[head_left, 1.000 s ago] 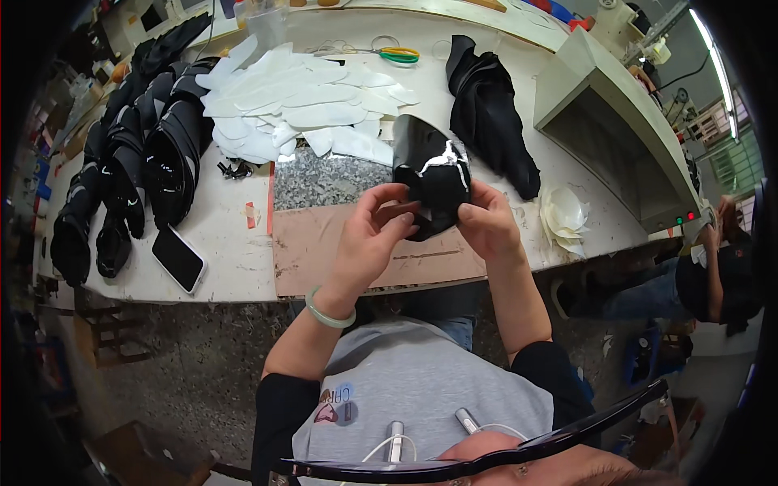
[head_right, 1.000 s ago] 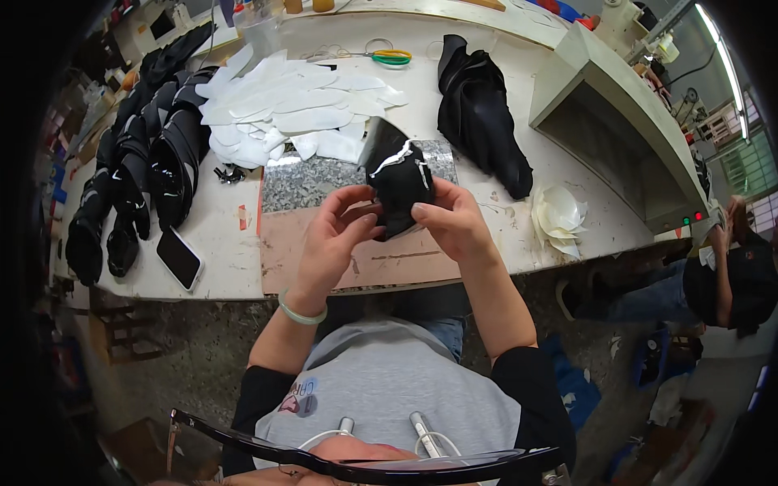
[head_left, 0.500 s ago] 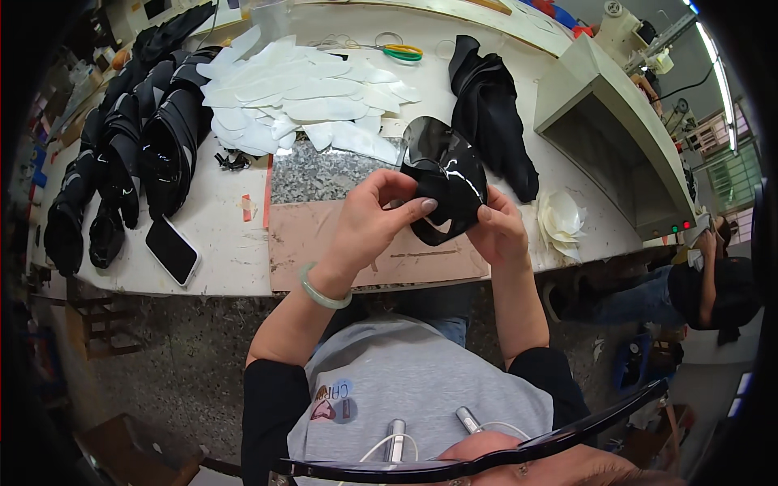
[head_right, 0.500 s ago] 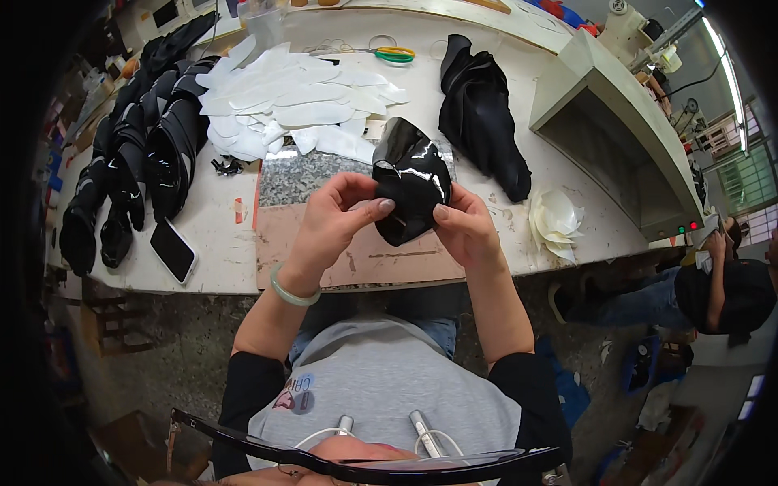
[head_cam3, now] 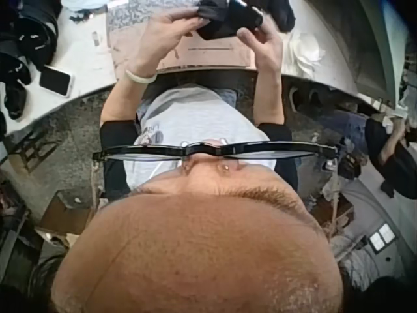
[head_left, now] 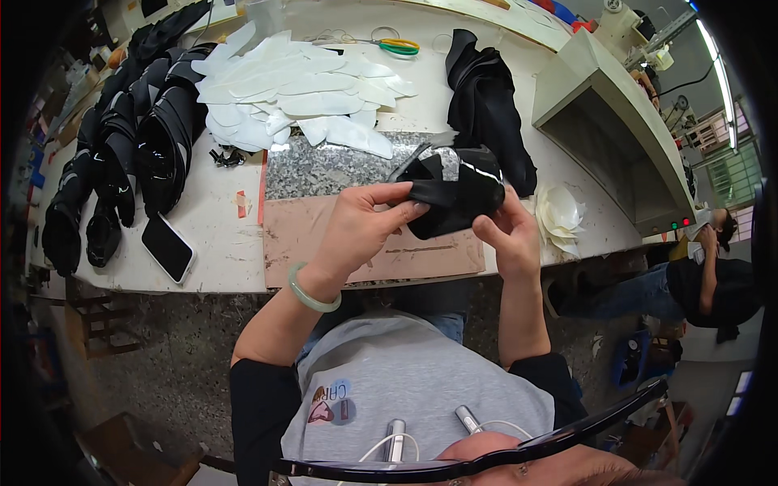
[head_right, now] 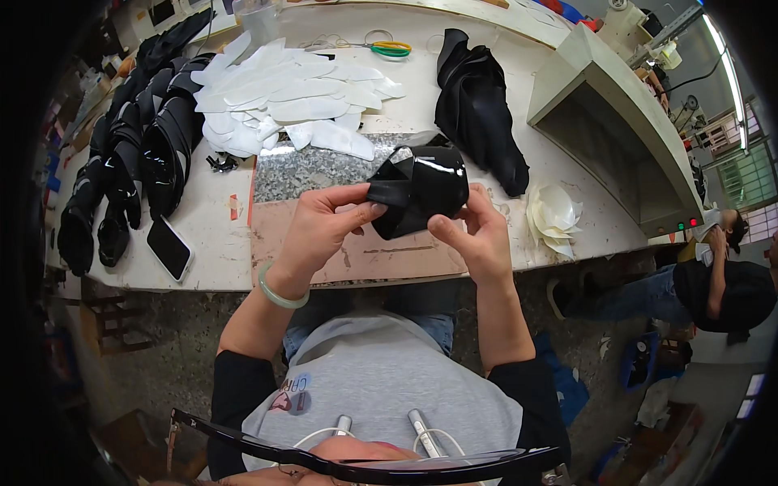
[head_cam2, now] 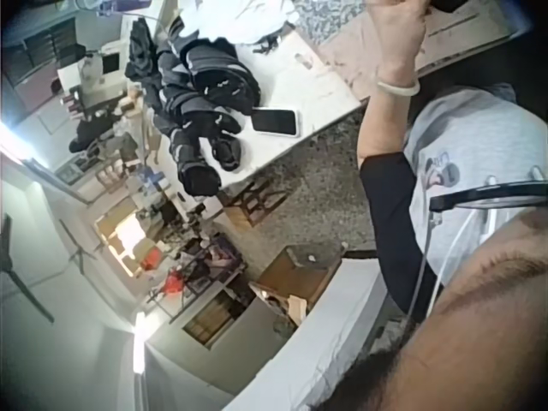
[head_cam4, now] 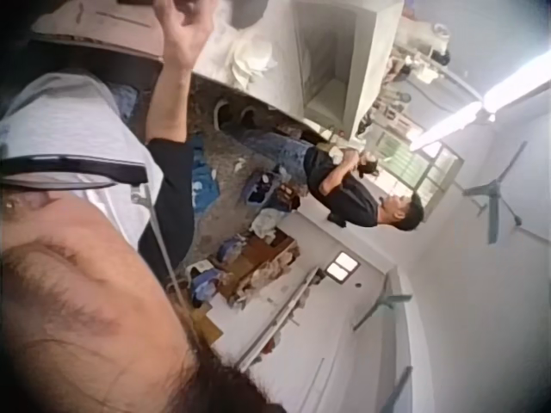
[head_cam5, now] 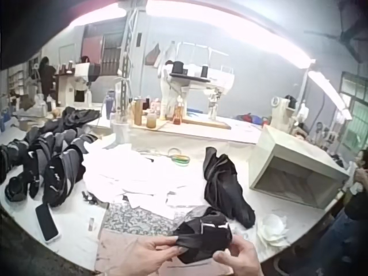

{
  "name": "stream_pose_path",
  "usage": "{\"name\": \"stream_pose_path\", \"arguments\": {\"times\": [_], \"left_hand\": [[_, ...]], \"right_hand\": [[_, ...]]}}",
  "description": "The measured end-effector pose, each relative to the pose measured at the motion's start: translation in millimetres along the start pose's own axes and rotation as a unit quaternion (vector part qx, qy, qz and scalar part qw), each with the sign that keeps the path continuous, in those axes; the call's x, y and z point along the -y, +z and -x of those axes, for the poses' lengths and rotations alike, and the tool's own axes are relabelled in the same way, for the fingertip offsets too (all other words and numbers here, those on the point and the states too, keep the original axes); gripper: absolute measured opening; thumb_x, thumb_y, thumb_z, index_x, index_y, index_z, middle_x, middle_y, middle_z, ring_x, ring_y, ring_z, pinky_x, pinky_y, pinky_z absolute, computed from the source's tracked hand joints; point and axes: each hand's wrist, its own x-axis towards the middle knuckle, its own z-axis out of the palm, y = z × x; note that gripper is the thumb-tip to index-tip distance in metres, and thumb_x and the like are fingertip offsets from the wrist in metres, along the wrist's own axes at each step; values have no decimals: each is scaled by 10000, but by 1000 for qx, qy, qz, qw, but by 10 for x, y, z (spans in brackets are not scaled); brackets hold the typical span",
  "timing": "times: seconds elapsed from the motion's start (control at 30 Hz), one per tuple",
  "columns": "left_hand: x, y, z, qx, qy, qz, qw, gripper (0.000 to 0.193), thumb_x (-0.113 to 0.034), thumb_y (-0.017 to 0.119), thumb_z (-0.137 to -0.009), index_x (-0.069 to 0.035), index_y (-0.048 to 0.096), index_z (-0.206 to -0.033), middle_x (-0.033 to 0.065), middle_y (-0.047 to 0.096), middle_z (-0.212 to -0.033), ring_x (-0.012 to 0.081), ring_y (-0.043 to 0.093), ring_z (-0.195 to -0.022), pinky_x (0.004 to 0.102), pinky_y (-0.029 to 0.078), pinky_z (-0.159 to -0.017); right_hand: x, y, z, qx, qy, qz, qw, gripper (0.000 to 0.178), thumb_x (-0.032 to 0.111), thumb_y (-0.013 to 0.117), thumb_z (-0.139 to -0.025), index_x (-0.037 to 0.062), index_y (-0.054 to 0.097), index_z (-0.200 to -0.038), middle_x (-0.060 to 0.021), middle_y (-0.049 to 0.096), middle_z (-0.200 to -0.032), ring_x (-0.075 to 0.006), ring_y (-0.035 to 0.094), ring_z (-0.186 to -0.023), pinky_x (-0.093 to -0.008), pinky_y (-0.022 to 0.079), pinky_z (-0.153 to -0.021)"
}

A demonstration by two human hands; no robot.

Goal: The person retrieves a heated reinforcement piece from a heating machine, attaches it onto the inside of a shoe upper component by hand, and folds and presses the material around the edges.

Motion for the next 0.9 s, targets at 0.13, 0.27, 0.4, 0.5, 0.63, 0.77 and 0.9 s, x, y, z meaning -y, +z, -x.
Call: {"name": "stream_pose_path", "arguments": {"times": [0.13, 0.27, 0.4, 0.5, 0.63, 0.77, 0.9], "left_hand": [[25, 76, 31, 23, 5, 46, 999, 170, -81, 652, -826, 8, 671, -970, 14, 646, -766, 25, 536, -649, 178, 429, -558], [12, 111, 31, 87, -8, 29, 996, 160, -65, 646, -826, 17, 666, -961, 19, 649, -780, 33, 549, -680, 184, 435, -579], [77, 216, 53, 114, -24, 109, 987, 173, -54, 633, -827, 26, 648, -980, 27, 648, -809, 50, 560, -702, 194, 443, -596], [131, 240, 81, 115, -24, 130, 985, 181, -51, 615, -831, 28, 641, -992, 26, 644, -813, 53, 559, -703, 196, 441, -592], [167, 216, 97, 133, -36, 71, 988, 186, -55, 582, -839, 34, 638, -992, 15, 631, -792, 51, 553, -701, 198, 439, -592], [151, 202, 83, 149, -25, 58, 987, 190, -63, 575, -840, 39, 637, -988, 5, 622, -780, 47, 544, -687, 197, 435, -581], [144, 179, 70, 158, -22, 93, 983, 194, -67, 581, -840, 42, 637, -989, 3, 624, -794, 42, 537, -685, 192, 429, -584]], "right_hand": [[114, 126, 258, -14, 21, -87, 996, 396, 41, 727, -747, -40, 549, -1091, -49, 586, -985, -135, 549, -907, -274, 422, -843], [101, 149, 281, -17, 34, -132, 990, 427, -5, 716, -741, -47, 524, -1120, -93, 595, -1045, -138, 557, -955, -283, 434, -870], [115, 127, 247, -23, 30, -94, 995, 463, -7, 720, -736, -60, 522, -1150, -88, 599, -1026, -134, 565, -928, -269, 454, -830], [110, 48, 238, -13, 44, -77, 996, 461, 1, 725, -733, -65, 530, -1146, -80, 603, -1008, -130, 572, -901, -255, 461, -800], [161, 44, 224, -3, 36, -47, 998, 439, 9, 730, -730, -62, 549, -1124, -77, 609, -993, -126, 574, -884, -246, 466, -773], [182, 19, 187, 10, 38, -31, 999, 433, 14, 744, -714, -58, 569, -1104, -83, 621, -984, -131, 581, -886, -252, 474, -767], [169, -14, 142, 27, 43, -21, 999, 452, 13, 750, -704, -59, 569, -1111, -90, 628, -981, -141, 588, -893, -257, 478, -776]]}}
